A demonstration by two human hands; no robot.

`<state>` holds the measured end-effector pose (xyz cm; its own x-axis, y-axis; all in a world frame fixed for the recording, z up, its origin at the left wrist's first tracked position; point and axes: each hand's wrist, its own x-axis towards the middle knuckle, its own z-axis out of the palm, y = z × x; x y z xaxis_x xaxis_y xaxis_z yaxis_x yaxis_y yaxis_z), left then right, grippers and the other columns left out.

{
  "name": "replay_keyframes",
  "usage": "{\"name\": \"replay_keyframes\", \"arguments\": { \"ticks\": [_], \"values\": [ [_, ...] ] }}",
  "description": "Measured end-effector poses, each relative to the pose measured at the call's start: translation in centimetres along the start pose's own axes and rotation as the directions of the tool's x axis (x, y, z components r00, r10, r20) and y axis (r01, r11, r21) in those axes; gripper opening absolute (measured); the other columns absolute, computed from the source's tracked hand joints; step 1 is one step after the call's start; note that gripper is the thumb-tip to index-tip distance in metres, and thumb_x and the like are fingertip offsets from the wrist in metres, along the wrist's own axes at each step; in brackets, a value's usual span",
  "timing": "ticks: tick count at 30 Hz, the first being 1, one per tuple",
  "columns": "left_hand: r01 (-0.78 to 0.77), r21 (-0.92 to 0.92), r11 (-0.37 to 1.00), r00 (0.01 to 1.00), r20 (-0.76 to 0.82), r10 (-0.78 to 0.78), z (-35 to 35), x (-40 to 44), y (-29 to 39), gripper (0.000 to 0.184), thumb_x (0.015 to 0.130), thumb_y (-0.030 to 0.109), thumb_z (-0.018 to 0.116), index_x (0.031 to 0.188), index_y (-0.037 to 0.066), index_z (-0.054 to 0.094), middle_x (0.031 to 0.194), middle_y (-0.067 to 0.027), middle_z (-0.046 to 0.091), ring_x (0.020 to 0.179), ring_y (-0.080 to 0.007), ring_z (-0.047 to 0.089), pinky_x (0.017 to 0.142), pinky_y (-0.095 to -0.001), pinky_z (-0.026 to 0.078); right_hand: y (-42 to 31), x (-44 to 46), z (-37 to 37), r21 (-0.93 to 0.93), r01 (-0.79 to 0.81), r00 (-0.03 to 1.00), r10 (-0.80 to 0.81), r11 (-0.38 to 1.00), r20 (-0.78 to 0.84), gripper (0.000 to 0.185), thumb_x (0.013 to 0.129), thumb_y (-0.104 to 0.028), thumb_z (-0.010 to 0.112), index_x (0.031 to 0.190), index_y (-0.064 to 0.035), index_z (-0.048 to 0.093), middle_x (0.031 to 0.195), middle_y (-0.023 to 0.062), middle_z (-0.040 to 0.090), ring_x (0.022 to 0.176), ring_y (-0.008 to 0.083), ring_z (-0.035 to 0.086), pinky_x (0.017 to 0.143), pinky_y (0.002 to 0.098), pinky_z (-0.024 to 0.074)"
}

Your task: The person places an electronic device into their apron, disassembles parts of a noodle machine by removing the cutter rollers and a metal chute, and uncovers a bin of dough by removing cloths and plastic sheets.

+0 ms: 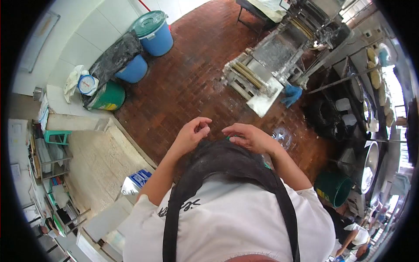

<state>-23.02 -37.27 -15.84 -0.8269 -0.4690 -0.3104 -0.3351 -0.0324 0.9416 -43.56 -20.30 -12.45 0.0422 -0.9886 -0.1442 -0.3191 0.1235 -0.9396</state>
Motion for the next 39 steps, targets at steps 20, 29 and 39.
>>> {"name": "replay_keyframes", "arguments": {
  "ticks": [20, 29, 39],
  "values": [
    [0.033, -0.316, 0.948, 0.971, -0.215, -0.106, -29.3, 27.8, 2.4, 0.017, 0.100, 0.017, 0.056, 0.091, 0.003, 0.056, 0.070, -0.0011, 0.053, 0.066, -0.0097, 0.053, 0.060, -0.0244, 0.046, 0.0, 43.6, -17.2, 0.162, 0.177, 0.971, -0.199, 0.971, 0.132, 0.030, 0.091, -0.006, 0.061, 0.122, -0.0049, 0.058, 0.094, 0.0061, 0.060, 0.088, 0.0151, 0.059, 0.077, 0.0320, 0.0487],
    [-0.013, -0.077, 0.997, 1.000, -0.027, 0.011, -39.2, 49.6, 6.4, 0.012, 0.096, 0.011, 0.055, 0.102, 0.003, 0.059, 0.086, -0.0041, 0.060, 0.078, -0.0112, 0.058, 0.074, -0.0248, 0.050, 0.1, 55.5, -28.6, -0.064, 0.215, 0.966, -0.222, 0.975, -0.135, 0.028, 0.091, -0.011, 0.062, 0.117, -0.0045, 0.062, 0.101, 0.0133, 0.064, 0.092, 0.0289, 0.063, 0.081, 0.0387, 0.0499],
    [-0.266, 0.282, 0.922, 0.706, 0.708, -0.013, -34.0, 76.6, 17.4, 0.023, 0.094, 0.008, 0.060, 0.116, 0.001, 0.060, 0.097, -0.0037, 0.062, 0.090, -0.0113, 0.058, 0.083, -0.0252, 0.048, 8.9, 52.4, -32.6, 0.325, -0.126, 0.606, 0.332, 0.937, -0.723, 0.027, 0.091, -0.015, 0.063, 0.116, -0.0048, 0.063, 0.099, 0.0109, 0.064, 0.092, 0.0229, 0.062, 0.084, 0.0344, 0.0495]
  ]
}}
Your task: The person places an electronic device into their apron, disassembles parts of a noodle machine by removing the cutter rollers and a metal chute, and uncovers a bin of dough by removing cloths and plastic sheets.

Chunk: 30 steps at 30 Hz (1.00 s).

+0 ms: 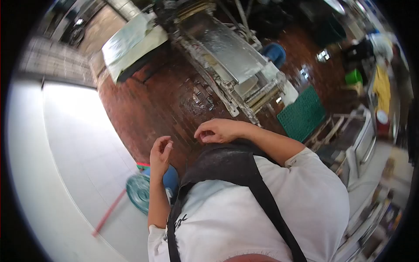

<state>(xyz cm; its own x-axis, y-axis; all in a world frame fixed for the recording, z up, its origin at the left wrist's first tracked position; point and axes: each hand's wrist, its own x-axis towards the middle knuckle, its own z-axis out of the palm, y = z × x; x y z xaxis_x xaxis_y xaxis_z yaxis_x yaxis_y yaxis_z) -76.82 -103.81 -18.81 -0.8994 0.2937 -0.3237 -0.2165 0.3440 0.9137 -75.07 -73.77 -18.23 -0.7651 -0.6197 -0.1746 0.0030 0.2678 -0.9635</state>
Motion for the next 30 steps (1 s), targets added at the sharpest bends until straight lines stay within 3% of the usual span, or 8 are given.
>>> {"name": "replay_keyframes", "arguments": {
  "ticks": [9, 11, 14, 15, 18, 22, 25, 30],
  "values": [
    [-0.022, 0.140, 0.990, 0.875, 0.482, -0.048, 6.5, 20.7, 5.4, 0.021, 0.096, 0.009, 0.060, 0.116, 0.002, 0.060, 0.100, -0.0027, 0.062, 0.091, -0.0101, 0.058, 0.081, -0.0246, 0.049, 11.6, 1.7, -7.1, 0.211, -0.173, 0.765, 0.266, 0.962, -0.587, 0.024, 0.094, -0.022, 0.061, 0.111, -0.0059, 0.065, 0.094, 0.0126, 0.068, 0.088, 0.0241, 0.066, 0.080, 0.0356, 0.0512],
    [0.023, 0.200, 0.979, 0.822, 0.554, -0.133, 9.3, 24.0, 6.0, 0.022, 0.096, 0.009, 0.059, 0.116, 0.002, 0.060, 0.100, -0.0034, 0.062, 0.090, -0.0102, 0.059, 0.081, -0.0248, 0.049, 17.6, 1.5, -9.1, 0.333, -0.292, 0.539, 0.441, 0.897, -0.717, 0.023, 0.094, -0.023, 0.061, 0.108, -0.0066, 0.065, 0.094, 0.0145, 0.069, 0.089, 0.0248, 0.066, 0.079, 0.0362, 0.0516],
    [0.020, 0.274, 0.961, 0.713, 0.671, -0.206, 12.1, 28.5, 7.3, 0.022, 0.096, 0.010, 0.059, 0.117, 0.001, 0.060, 0.098, -0.0031, 0.063, 0.088, -0.0101, 0.059, 0.078, -0.0248, 0.049, 30.9, -2.9, -10.0, 0.454, -0.310, -0.328, 0.354, 0.835, -0.876, 0.018, 0.094, -0.022, 0.061, 0.098, -0.0047, 0.064, 0.088, 0.0153, 0.066, 0.081, 0.0272, 0.065, 0.073, 0.0388, 0.0510],
    [0.024, 0.307, 0.951, 0.672, 0.699, -0.243, 13.0, 29.7, 7.8, 0.023, 0.096, 0.011, 0.060, 0.117, 0.001, 0.060, 0.098, -0.0030, 0.063, 0.088, -0.0101, 0.059, 0.077, -0.0248, 0.049, 32.1, -5.6, -10.5, 0.560, -0.203, -0.492, 0.411, 0.803, -0.768, 0.016, 0.092, -0.017, 0.060, 0.097, -0.0017, 0.062, 0.088, 0.0175, 0.063, 0.083, 0.0302, 0.062, 0.076, 0.0405, 0.0494],
    [-0.076, 0.363, 0.929, 0.609, 0.755, -0.245, 16.1, 33.9, 9.3, 0.024, 0.096, 0.011, 0.060, 0.117, 0.001, 0.060, 0.096, -0.0020, 0.064, 0.088, -0.0097, 0.059, 0.077, -0.0247, 0.049, 40.7, -11.2, -8.3, 0.701, -0.562, -0.770, 0.030, 0.438, -0.637, 0.038, 0.092, -0.030, 0.059, 0.105, 0.0063, 0.059, 0.099, 0.0258, 0.061, 0.098, 0.0433, 0.057, 0.088, 0.0490, 0.0456],
    [-0.100, 0.436, 0.894, 0.596, 0.746, -0.297, 20.5, 38.1, 9.4, 0.024, 0.095, 0.013, 0.062, 0.116, 0.000, 0.061, 0.094, -0.0032, 0.064, 0.084, -0.0104, 0.059, 0.078, -0.0252, 0.048, 44.6, -12.6, -8.0, 0.901, 0.117, -0.603, 0.750, 0.419, -0.271, 0.072, 0.100, -0.058, 0.036, 0.125, 0.0069, 0.056, 0.126, 0.0257, 0.059, 0.118, 0.0357, 0.056, 0.097, 0.0431, 0.0437],
    [-0.108, 0.442, 0.890, 0.537, 0.780, -0.322, 21.8, 40.2, 7.7, 0.024, 0.095, 0.014, 0.061, 0.116, 0.001, 0.061, 0.094, -0.0042, 0.064, 0.086, -0.0115, 0.059, 0.079, -0.0264, 0.048, 44.5, -12.1, -9.0, 0.743, 0.600, -0.393, 0.918, 0.296, -0.049, 0.069, 0.101, -0.055, 0.036, 0.130, 0.0044, 0.055, 0.123, 0.0210, 0.061, 0.116, 0.0326, 0.057, 0.098, 0.0421, 0.0431],
    [-0.243, 0.515, 0.822, 0.405, 0.824, -0.397, 22.9, 41.5, 8.8, 0.024, 0.094, 0.014, 0.062, 0.115, 0.003, 0.061, 0.097, -0.0058, 0.064, 0.088, -0.0138, 0.060, 0.082, -0.0286, 0.048, 40.3, -10.3, -11.0, 0.666, 0.662, -0.414, 0.909, 0.344, -0.058, 0.063, 0.103, -0.051, 0.039, 0.126, 0.0044, 0.059, 0.115, 0.0160, 0.065, 0.106, 0.0276, 0.061, 0.093, 0.0392, 0.0456]
  ]
}}
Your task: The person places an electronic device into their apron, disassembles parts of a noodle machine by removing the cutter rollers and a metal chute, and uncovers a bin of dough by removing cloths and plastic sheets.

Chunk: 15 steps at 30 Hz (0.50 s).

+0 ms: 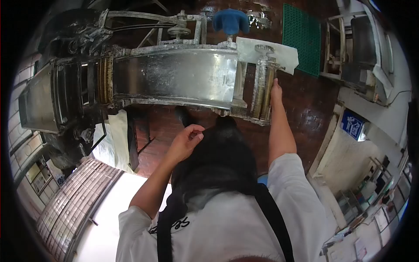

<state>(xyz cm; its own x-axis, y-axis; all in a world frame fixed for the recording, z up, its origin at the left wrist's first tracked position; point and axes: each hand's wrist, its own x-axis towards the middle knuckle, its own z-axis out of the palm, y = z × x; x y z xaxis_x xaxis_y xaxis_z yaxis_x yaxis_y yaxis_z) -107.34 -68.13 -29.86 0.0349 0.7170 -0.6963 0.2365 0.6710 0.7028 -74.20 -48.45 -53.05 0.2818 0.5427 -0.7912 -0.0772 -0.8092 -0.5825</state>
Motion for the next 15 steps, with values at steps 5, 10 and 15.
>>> {"name": "replay_keyframes", "arguments": {
  "ticks": [5, 10, 15],
  "values": [
    [0.005, 0.075, 0.997, 0.999, 0.045, -0.009, -1.7, 1.1, -1.3, 0.024, 0.094, 0.015, 0.062, 0.114, 0.003, 0.061, 0.099, -0.0067, 0.064, 0.088, -0.0156, 0.060, 0.083, -0.0292, 0.049, 3.8, 2.7, 1.6, -0.050, 0.009, 0.998, -0.006, 0.999, 0.060, 0.063, 0.102, -0.050, 0.041, 0.131, 0.0047, 0.056, 0.128, 0.0182, 0.060, 0.117, 0.0285, 0.056, 0.100, 0.0393, 0.0421],
    [-0.011, 0.113, 0.994, 0.996, 0.088, 0.001, -3.8, 2.7, -3.1, 0.024, 0.094, 0.016, 0.062, 0.113, 0.002, 0.061, 0.097, -0.0080, 0.065, 0.086, -0.0168, 0.061, 0.081, -0.0303, 0.050, 3.9, 2.3, 5.3, -0.091, -0.025, 0.999, 0.023, 0.996, -0.023, 0.066, 0.100, -0.055, 0.042, 0.129, 0.0031, 0.056, 0.127, 0.0179, 0.058, 0.114, 0.0298, 0.055, 0.097, 0.0428, 0.0420],
    [-0.037, 0.097, 0.995, 0.987, 0.161, 0.021, -7.1, 4.6, -5.8, 0.024, 0.095, 0.018, 0.061, 0.115, 0.005, 0.061, 0.094, -0.0040, 0.064, 0.085, -0.0132, 0.060, 0.080, -0.0278, 0.049, 6.9, 3.0, 3.3, -0.447, 0.240, 0.937, -0.327, 0.862, -0.127, 0.060, 0.101, -0.052, 0.041, 0.126, -0.0003, 0.059, 0.117, 0.0149, 0.063, 0.107, 0.0274, 0.060, 0.093, 0.0412, 0.0453]
  ]
}}
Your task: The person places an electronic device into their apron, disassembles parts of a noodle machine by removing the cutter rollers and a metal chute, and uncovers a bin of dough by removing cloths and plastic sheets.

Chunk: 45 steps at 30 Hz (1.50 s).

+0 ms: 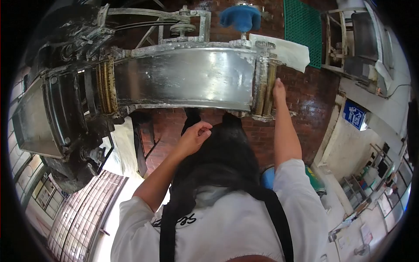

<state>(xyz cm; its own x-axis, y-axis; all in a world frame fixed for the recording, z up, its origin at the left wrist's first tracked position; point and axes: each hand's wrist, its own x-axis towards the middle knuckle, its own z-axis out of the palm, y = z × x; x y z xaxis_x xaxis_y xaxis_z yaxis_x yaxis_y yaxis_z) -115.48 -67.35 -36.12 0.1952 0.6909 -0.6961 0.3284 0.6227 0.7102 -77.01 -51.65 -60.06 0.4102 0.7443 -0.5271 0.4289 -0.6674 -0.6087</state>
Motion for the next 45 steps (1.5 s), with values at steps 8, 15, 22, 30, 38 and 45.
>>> {"name": "replay_keyframes", "arguments": {
  "ticks": [8, 15, 22, 30, 38, 45],
  "values": [
    [-0.064, -0.052, 0.997, 0.990, -0.128, 0.057, -7.8, -0.8, -4.4, 0.024, 0.095, 0.017, 0.061, 0.116, 0.004, 0.061, 0.094, -0.0050, 0.064, 0.085, -0.0143, 0.061, 0.080, -0.0288, 0.050, -27.2, -25.4, -0.4, 0.259, 0.686, 0.676, -0.727, 0.680, 0.121, 0.022, 0.092, -0.013, 0.060, 0.110, -0.0014, 0.064, 0.090, 0.0135, 0.064, 0.081, 0.0283, 0.062, 0.079, 0.0333, 0.0492],
    [-0.095, -0.079, 0.992, 0.972, -0.225, 0.075, -11.5, -0.1, -6.9, 0.023, 0.096, 0.016, 0.060, 0.116, 0.004, 0.060, 0.094, -0.0046, 0.063, 0.084, -0.0127, 0.060, 0.078, -0.0286, 0.051, -43.1, -38.9, -2.9, 0.524, 0.843, 0.019, -0.980, 0.123, 0.200, 0.025, 0.085, -0.033, 0.070, 0.086, -0.0088, 0.062, 0.077, 0.0063, 0.057, 0.073, 0.0254, 0.061, 0.065, 0.0375, 0.0559],
    [-0.146, -0.034, 0.989, 0.893, -0.434, 0.117, -16.1, 0.0, -6.7, 0.032, 0.096, 0.026, 0.061, 0.120, 0.004, 0.059, 0.101, -0.0114, 0.064, 0.096, -0.0223, 0.062, 0.085, -0.0331, 0.050, -43.4, -39.9, -0.9, 0.629, 0.770, -0.006, -0.985, 0.107, 0.175, 0.020, 0.082, -0.021, 0.074, 0.079, -0.0090, 0.059, 0.077, 0.0056, 0.057, 0.074, 0.0254, 0.061, 0.064, 0.0348, 0.0559],
    [0.134, 0.528, 0.839, 0.035, -0.848, 0.528, -31.7, 2.4, -9.5, 0.046, 0.100, 0.031, 0.055, 0.131, -0.002, 0.050, 0.119, -0.0230, 0.058, 0.109, -0.0380, 0.057, 0.094, -0.0450, 0.046, -38.6, -27.0, 20.6, 0.271, 0.854, 0.257, -0.813, 0.445, 0.523, 0.032, 0.084, 0.004, 0.062, 0.115, 0.0005, 0.061, 0.097, 0.0130, 0.060, 0.085, 0.0250, 0.061, 0.079, 0.0344, 0.0497],
    [0.203, -0.027, 0.979, 0.181, -0.981, -0.065, -35.0, 5.2, -10.8, 0.070, 0.103, 0.051, 0.036, 0.142, -0.007, 0.039, 0.137, -0.0285, 0.048, 0.125, -0.0417, 0.050, 0.100, -0.0503, 0.044, -39.3, -20.5, 43.4, -0.024, 0.923, 0.301, -0.683, 0.383, 0.665, 0.067, 0.081, -0.014, 0.062, 0.140, 0.0056, 0.037, 0.113, 0.0306, 0.060, 0.103, 0.0430, 0.061, 0.091, 0.0448, 0.0500],
    [0.436, 0.022, 0.900, 0.352, -0.924, -0.148, -35.1, 2.9, -6.8, 0.065, 0.104, 0.050, 0.032, 0.144, 0.000, 0.041, 0.129, -0.0260, 0.057, 0.117, -0.0442, 0.055, 0.096, -0.0519, 0.046, -38.9, -18.7, 50.7, -0.165, 0.918, 0.359, -0.578, 0.361, 0.733, 0.057, 0.081, -0.018, 0.064, 0.132, -0.0007, 0.047, 0.104, 0.0286, 0.064, 0.097, 0.0423, 0.063, 0.083, 0.0482, 0.0507]
  ]
}}
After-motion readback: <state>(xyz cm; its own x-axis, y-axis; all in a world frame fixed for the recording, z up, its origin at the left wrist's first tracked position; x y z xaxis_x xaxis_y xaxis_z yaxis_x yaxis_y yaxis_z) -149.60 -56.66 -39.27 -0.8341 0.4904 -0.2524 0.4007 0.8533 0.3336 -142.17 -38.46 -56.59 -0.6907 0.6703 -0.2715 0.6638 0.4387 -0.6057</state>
